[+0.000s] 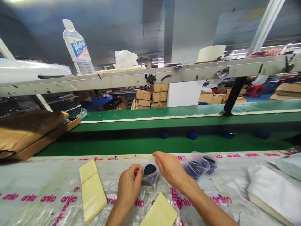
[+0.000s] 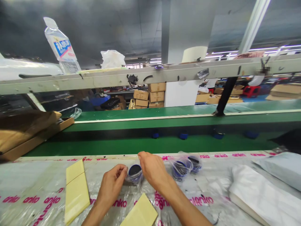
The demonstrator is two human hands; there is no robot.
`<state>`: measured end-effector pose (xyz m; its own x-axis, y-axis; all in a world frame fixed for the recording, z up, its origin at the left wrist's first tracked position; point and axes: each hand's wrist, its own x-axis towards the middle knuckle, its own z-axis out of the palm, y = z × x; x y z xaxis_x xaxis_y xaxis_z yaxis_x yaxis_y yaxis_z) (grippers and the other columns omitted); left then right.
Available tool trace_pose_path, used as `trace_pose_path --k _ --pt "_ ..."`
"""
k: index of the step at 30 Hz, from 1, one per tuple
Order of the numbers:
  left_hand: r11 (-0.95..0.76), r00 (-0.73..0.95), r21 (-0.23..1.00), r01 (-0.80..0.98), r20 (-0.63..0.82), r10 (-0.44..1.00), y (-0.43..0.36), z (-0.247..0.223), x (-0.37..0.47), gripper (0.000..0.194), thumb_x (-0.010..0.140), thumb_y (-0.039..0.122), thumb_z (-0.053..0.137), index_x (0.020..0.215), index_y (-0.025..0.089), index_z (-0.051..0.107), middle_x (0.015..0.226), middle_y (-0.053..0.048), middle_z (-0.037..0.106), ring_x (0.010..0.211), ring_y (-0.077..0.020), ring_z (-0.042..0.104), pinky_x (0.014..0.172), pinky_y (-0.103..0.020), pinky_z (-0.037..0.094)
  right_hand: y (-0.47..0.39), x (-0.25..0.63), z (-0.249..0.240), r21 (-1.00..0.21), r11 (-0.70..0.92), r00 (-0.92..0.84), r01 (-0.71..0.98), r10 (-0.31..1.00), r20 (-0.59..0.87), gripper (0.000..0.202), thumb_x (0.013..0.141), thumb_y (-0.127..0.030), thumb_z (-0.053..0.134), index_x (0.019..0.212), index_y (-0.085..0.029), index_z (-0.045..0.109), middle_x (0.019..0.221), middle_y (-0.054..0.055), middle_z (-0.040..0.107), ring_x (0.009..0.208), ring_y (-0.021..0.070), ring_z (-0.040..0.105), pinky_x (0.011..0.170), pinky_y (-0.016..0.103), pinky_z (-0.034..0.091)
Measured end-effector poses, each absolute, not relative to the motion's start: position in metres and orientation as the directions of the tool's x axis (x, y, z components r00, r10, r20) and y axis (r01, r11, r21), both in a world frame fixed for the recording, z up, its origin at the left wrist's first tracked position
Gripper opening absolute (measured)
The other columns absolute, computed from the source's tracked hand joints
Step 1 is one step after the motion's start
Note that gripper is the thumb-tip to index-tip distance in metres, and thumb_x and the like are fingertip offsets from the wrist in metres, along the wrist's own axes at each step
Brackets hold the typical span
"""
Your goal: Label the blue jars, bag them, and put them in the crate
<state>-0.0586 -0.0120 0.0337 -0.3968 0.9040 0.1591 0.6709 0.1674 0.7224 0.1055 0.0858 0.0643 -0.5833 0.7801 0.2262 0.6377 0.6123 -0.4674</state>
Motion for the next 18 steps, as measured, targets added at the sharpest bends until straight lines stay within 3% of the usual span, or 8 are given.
trace_pose_path --k 3,5,9,11,14,16,18 --pt "0.156 -0.381 0.646 0.747 0.224 0.897 -0.011 0.038 -0.058 0.035 0.096 0.043 0.040 0.080 0.024 0.065 0.063 0.001 0.063 0.060 -0.0176 0.058 0.058 -0.026 0.033 0.086 0.115 0.071 -0.552 0.613 -0.554 0.565 0.778 0.297 0.030 0.102 -0.029 0.042 0.121 -0.022 0.064 0.114 0.008 0.072 0.103 0.0221 0.066 0.088 0.030 0.044" --pt "0.142 -0.369 0.621 0.771 0.253 0.894 -0.011 0.039 -0.058 0.034 0.096 0.043 0.040 0.082 0.024 0.066 0.066 0.001 0.065 0.061 -0.0177 0.058 0.059 -0.026 0.034 0.082 0.119 0.071 -0.580 0.673 -0.641 0.459 0.703 0.309 0.030 0.096 -0.037 0.056 0.121 -0.022 0.064 0.131 0.010 0.063 0.119 0.0238 0.059 0.098 0.033 0.043" --pt "0.137 -0.382 0.694 0.707 0.211 0.900 -0.008 0.037 -0.060 0.038 0.094 0.049 0.041 0.082 0.024 0.067 0.061 0.001 0.063 0.057 -0.0179 0.056 0.057 -0.026 0.036 0.069 0.112 0.063 -0.570 0.731 -0.778 0.375 0.583 0.235 0.045 0.078 -0.047 0.078 0.116 -0.024 0.068 0.154 0.013 0.040 0.139 0.0311 0.040 0.108 0.041 0.038" --pt "0.132 -0.396 0.753 0.644 0.182 0.900 -0.006 0.035 -0.061 0.040 0.092 0.053 0.043 0.084 0.023 0.068 0.062 0.001 0.064 0.059 -0.0188 0.059 0.057 -0.026 0.040 0.064 0.101 0.056 -0.523 0.751 -0.773 0.403 0.585 0.246 0.039 0.085 -0.042 0.072 0.119 -0.023 0.067 0.147 0.013 0.050 0.132 0.0300 0.048 0.105 0.040 0.042" --pt "0.120 -0.413 0.799 0.589 0.170 0.895 -0.005 0.033 -0.065 0.043 0.089 0.059 0.048 0.091 0.022 0.069 0.071 0.000 0.070 0.067 -0.0207 0.065 0.062 -0.026 0.047 0.060 0.087 0.046 -0.402 0.803 -0.777 0.440 0.565 0.278 0.021 0.095 -0.025 0.058 0.112 -0.019 0.069 0.116 0.008 0.070 0.108 0.0247 0.062 0.091 0.033 0.049" --pt "0.121 -0.428 0.807 0.578 0.173 0.887 -0.006 0.032 -0.068 0.048 0.086 0.064 0.050 0.094 0.021 0.069 0.076 -0.001 0.072 0.070 -0.0222 0.067 0.064 -0.027 0.051 0.060 0.081 0.042 -0.317 0.831 -0.786 0.457 0.544 0.292 0.017 0.095 -0.019 0.054 0.103 -0.018 0.069 0.101 0.006 0.073 0.095 0.0226 0.065 0.081 0.031 0.050" --pt "0.141 -0.465 0.818 0.557 0.167 0.869 -0.008 0.033 -0.072 0.055 0.081 0.071 0.051 0.097 0.021 0.069 0.080 -0.002 0.073 0.071 -0.0237 0.070 0.066 -0.028 0.054 0.064 0.081 0.041 -0.267 0.844 -0.776 0.465 0.533 0.337 0.017 0.097 -0.020 0.052 0.097 -0.019 0.068 0.099 0.004 0.072 0.089 0.0209 0.065 0.077 0.030 0.050"
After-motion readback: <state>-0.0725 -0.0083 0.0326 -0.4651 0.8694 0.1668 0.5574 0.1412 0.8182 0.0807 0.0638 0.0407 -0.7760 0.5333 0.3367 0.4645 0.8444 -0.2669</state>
